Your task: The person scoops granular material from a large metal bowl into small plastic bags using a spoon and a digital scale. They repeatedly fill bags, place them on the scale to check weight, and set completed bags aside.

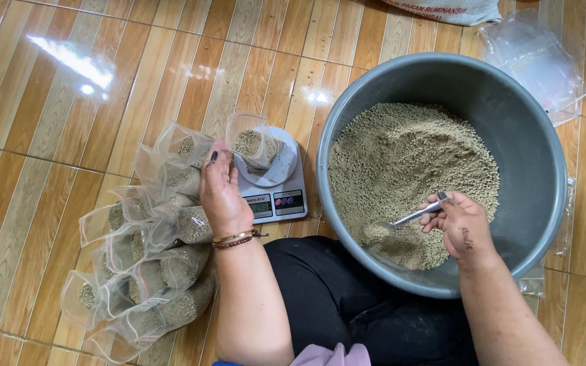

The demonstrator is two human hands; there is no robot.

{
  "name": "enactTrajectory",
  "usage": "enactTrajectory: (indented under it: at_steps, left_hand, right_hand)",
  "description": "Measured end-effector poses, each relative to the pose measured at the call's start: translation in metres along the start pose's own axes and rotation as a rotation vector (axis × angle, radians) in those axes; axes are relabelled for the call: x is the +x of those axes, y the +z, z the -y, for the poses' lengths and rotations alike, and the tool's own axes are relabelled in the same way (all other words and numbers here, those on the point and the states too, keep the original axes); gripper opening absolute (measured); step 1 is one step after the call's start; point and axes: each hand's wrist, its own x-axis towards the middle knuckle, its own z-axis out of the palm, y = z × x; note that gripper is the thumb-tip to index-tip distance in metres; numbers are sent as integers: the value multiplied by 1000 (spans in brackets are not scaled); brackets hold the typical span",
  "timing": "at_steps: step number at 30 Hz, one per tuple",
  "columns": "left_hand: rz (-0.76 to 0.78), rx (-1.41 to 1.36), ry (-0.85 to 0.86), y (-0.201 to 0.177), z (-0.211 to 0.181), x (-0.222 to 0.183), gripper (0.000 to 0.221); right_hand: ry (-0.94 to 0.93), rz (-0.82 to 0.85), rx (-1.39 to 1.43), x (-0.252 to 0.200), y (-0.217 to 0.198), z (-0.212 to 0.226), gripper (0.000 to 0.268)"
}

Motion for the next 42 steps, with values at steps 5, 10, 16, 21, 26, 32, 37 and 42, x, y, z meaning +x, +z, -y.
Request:
enactTrajectory:
  at_steps: [5,10,16,21,26,32,37,42]
  left_hand:
    - [-165,5,-62,11,-15,-1,58]
    - [-303,7,-108,16,-27,-3,59]
    - [-308,-1,-96,14,-27,-3,60]
    - [-336,-22,-136,18,-30,-3,57]
    - [-296,16,-129,18,-27,-3,57]
    - [-191,50,-108,13,-14,-2,58]
    - [-110,66,-39,7,0,3,53]
    - [-79,114,-79,19,-14,-5,61]
  right_hand:
    - [37,-31,93,-3,-5,23,17]
    - [91,-113,102,-10,-2,43,14]
    - [41,-187,207,-11,-7,48,14]
    - [26,-197,200,-9,-10,44,16]
    - [28,-209,193,-15,1,51,16]
    - [16,-216,206,-16,5,60,16]
    - [-12,-198,246,-13,17,79,15]
    - [-57,-181,287,-12,53,113,20]
